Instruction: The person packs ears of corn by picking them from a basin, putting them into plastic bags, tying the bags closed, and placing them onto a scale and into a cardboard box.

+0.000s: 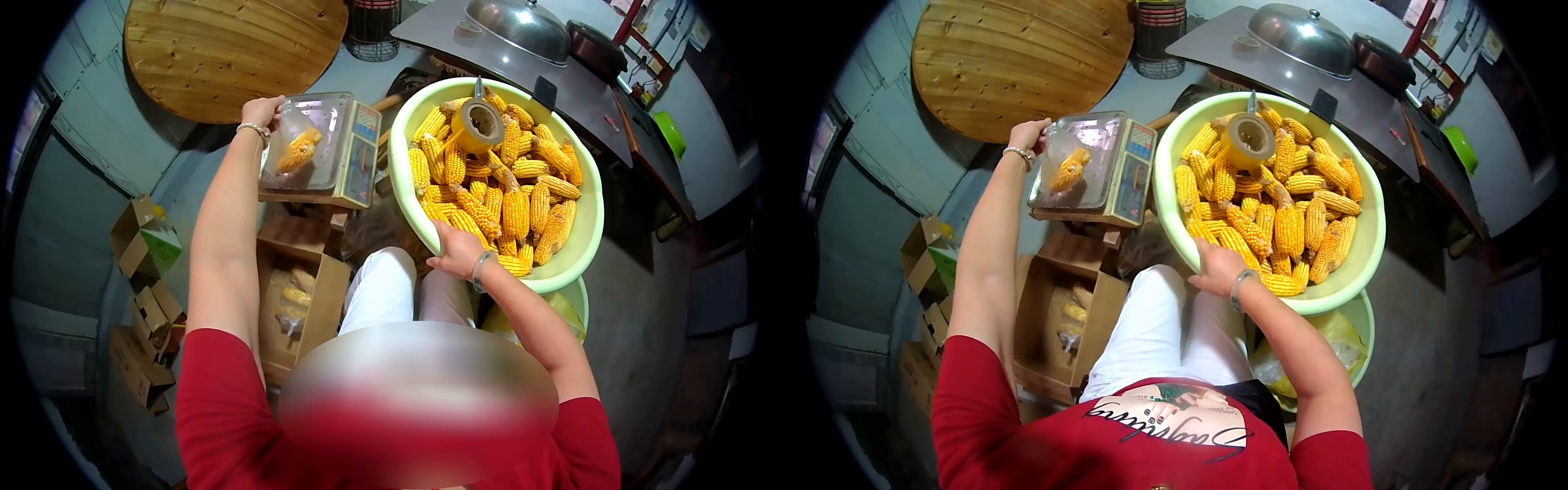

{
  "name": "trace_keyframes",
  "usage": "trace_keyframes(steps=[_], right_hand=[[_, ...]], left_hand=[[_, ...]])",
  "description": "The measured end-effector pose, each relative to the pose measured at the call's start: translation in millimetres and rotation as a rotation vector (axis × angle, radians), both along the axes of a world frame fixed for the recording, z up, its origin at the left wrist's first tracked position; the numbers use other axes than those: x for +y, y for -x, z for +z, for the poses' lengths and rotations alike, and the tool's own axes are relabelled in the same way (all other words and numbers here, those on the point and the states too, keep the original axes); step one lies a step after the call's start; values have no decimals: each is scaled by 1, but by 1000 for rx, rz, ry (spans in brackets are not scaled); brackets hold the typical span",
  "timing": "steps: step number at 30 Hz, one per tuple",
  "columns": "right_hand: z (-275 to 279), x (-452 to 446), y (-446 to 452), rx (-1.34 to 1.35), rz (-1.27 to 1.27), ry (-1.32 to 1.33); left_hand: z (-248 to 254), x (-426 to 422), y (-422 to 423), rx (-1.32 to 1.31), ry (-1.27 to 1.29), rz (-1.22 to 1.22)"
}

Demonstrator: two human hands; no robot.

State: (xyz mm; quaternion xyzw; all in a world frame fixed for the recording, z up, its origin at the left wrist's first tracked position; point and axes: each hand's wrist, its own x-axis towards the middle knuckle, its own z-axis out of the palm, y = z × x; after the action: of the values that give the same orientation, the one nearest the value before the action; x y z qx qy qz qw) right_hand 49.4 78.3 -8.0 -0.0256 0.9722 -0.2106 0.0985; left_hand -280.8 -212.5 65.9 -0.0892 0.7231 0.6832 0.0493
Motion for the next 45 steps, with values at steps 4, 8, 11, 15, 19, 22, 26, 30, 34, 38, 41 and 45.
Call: trace_keyframes(steps=[4,8,11,15,19,22,26,30,34,38,41,45], right_hand=[[-3,2,0,12,12,4],[6,-1,-2,3,-4,7],[5,-1,-2,60,-22,67],[9,-1,-9,215,-102,126],[4,0,-14,387,-174,161],[-4,5,-16,530,-308,314],[-18,24,-29,522,-651,776],[-8,50,-61,707,-666,904],[29,66,-91,693,-484,448],[43,71,-93,656,-349,339],[42,57,-85,649,-312,337],[17,64,-67,554,-334,459]], left_hand=[[15,10,-8,-69,-139,-7],[48,36,-33,61,-167,-134],[70,61,-54,130,-237,-258],[94,102,-92,221,-236,-352],[101,143,-126,249,-267,-457],[101,174,-156,228,-261,-544],[70,215,-183,187,-238,-689],[45,231,-223,103,-176,-821],[23,236,-256,16,-197,-911],[12,240,-281,-48,-275,-920],[13,240,-291,-80,-295,-879],[9,231,-288,-68,-224,-967]])
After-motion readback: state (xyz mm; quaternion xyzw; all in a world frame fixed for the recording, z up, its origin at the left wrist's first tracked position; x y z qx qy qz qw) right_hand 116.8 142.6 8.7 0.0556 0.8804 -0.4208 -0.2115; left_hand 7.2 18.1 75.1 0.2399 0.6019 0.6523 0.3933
